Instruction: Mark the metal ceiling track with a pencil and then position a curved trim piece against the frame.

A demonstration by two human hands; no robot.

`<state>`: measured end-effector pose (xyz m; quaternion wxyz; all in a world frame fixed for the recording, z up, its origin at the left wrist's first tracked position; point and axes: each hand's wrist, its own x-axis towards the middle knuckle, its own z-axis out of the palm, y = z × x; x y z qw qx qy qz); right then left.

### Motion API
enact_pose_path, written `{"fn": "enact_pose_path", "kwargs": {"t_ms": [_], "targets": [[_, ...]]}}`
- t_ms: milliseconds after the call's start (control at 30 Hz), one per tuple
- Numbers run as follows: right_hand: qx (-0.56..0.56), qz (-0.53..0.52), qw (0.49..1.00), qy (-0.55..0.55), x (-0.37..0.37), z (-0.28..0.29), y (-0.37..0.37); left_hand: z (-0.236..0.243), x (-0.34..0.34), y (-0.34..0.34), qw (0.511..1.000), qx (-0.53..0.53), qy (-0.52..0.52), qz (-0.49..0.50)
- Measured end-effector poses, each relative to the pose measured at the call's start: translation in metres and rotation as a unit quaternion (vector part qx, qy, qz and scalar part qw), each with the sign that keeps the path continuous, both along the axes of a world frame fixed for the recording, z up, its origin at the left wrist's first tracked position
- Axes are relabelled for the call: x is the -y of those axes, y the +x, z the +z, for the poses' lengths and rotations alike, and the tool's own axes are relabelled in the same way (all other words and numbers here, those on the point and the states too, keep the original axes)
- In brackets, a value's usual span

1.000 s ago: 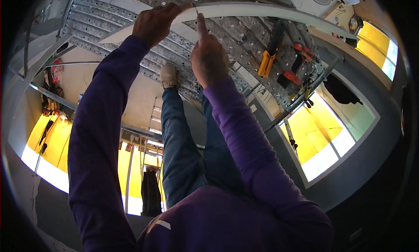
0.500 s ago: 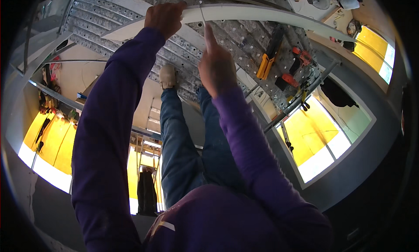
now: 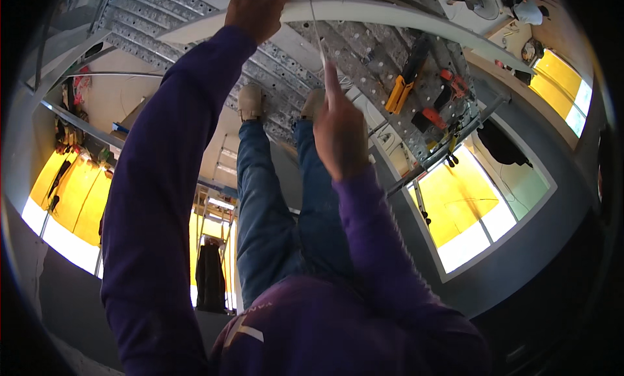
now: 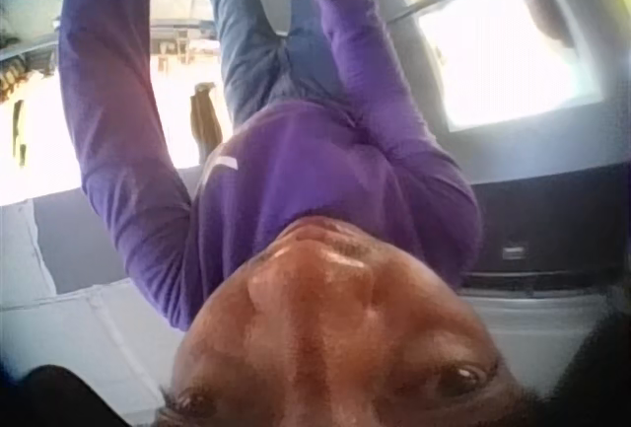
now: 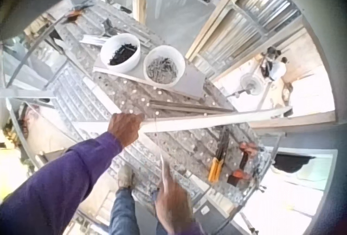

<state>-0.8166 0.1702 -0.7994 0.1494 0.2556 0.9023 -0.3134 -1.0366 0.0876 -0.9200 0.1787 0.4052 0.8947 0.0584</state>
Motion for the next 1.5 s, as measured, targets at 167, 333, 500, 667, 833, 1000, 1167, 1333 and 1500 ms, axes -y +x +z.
{"fn": "enact_pose_path", "kwargs": {"t_ms": [167, 333, 500, 667, 833, 1000, 1167, 1333, 1500], "targets": [[0.014, 0.008, 1.0, 0.007, -0.015, -0.045, -0.056, -0.008, -0.003, -0.001, 0.999, 0.042, 0.002, 0.007], [-0.095, 0.014, 0.995, 0.007, 0.014, -0.023, 0.011, -0.004, 0.011, 0.003, 0.997, 0.067, 0.013, 0.043], [0.018, -0.002, 1.0, 0.012, -0.003, -0.046, -0.042, -0.013, 0.001, -0.002, 0.998, 0.011, 0.055, 0.028], [-0.054, -0.001, 0.998, 0.014, 0.011, -0.023, 0.016, -0.005, 0.006, 0.004, 0.998, 0.014, 0.036, 0.039], [0.031, -0.003, 0.998, 0.048, -0.014, -0.049, -0.035, 0.007, -0.015, 0.007, 0.998, 0.053, -0.025, 0.014], [0.028, 0.008, 0.999, -0.016, 0.002, -0.001, 0.032, 0.003, -0.002, 0.0, 0.999, 0.012, 0.024, 0.02], [-0.116, -0.039, 0.992, 0.015, -0.018, 0.02, 0.038, 0.003, -0.011, -0.003, 1.0, 0.028, 0.007, -0.009], [-0.043, -0.016, 0.999, -0.004, -0.032, -0.014, 0.006, -0.005, -0.005, 0.011, 0.997, 0.007, 0.074, -0.014], [-0.021, -0.013, 1.0, 0.015, -0.029, -0.021, 0.007, -0.014, 0.005, 0.013, 0.981, -0.042, 0.174, -0.074]]}}
